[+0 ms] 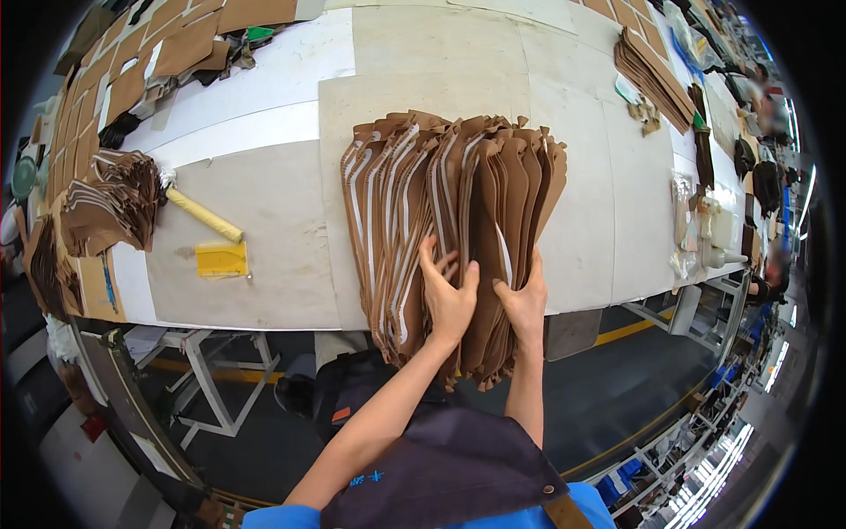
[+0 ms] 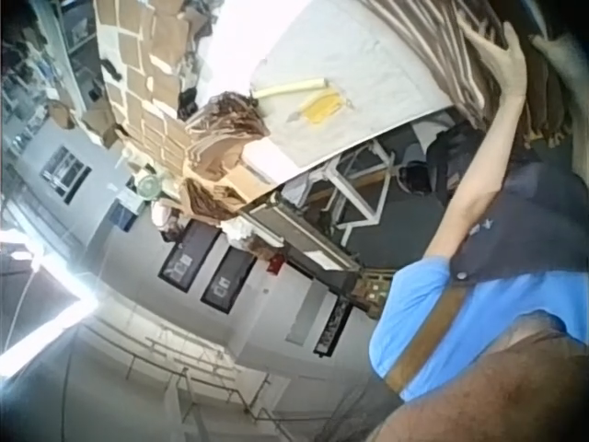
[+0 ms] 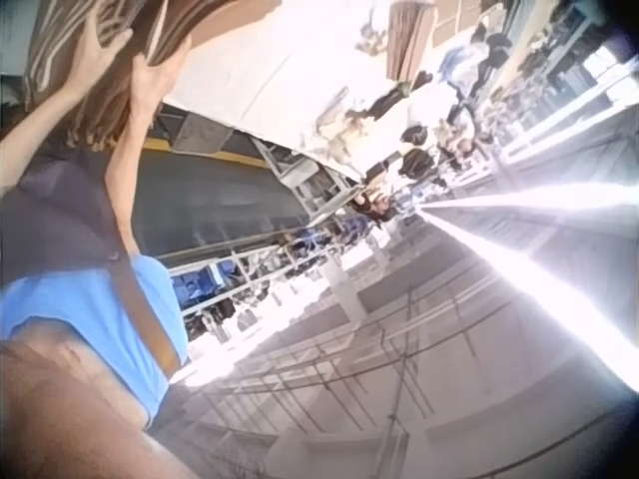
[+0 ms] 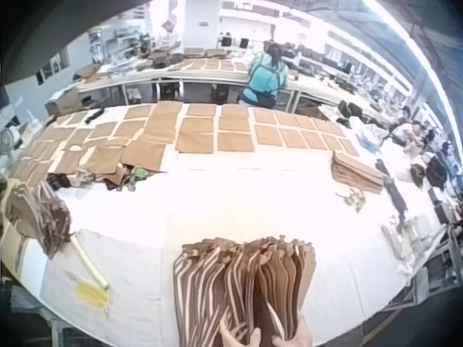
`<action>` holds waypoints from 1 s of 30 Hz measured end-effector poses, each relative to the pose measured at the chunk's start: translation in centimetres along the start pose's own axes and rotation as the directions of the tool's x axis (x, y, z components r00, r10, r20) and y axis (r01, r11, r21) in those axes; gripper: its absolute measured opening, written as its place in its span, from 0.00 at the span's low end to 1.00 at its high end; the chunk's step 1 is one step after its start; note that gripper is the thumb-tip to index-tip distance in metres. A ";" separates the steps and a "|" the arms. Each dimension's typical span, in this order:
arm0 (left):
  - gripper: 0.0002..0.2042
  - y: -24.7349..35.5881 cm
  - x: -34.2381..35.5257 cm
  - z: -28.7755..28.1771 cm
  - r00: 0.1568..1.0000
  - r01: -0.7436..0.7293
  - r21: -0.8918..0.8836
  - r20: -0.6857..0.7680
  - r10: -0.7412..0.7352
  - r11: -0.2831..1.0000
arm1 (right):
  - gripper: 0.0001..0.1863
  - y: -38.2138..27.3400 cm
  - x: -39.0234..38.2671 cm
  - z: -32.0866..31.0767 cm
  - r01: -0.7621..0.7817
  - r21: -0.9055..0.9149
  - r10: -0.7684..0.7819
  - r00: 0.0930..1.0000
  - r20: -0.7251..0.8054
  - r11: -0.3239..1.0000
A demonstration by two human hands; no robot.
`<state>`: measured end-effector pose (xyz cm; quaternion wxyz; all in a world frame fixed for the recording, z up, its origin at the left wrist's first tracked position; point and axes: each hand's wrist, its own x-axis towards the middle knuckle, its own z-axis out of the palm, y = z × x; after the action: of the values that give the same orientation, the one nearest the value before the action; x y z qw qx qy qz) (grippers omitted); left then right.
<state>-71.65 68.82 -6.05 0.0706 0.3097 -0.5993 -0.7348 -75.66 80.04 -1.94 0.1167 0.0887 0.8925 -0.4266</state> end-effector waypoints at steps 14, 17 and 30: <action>0.34 0.2 1.4 -0.9 0.988 -0.152 0.659 0.100 0.115 0.736 | 0.39 0.1 0.3 0.6 0.010 0.028 -0.011 1.000 0.018 1.000; 0.32 0.0 1.9 -0.1 0.948 -0.313 0.703 0.187 0.258 0.639 | 0.40 0.7 0.5 0.3 0.007 -0.014 -0.007 1.000 0.012 1.000; 0.45 1.3 2.9 2.4 0.915 0.340 0.137 0.182 -0.361 0.930 | 0.38 1.1 0.8 -1.8 -0.148 0.269 0.121 0.986 0.115 0.952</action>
<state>-75.60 69.10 -5.67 -0.1400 0.3385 -0.5749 -0.7317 -76.35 82.22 -1.87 0.1753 0.1440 0.8092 -0.5419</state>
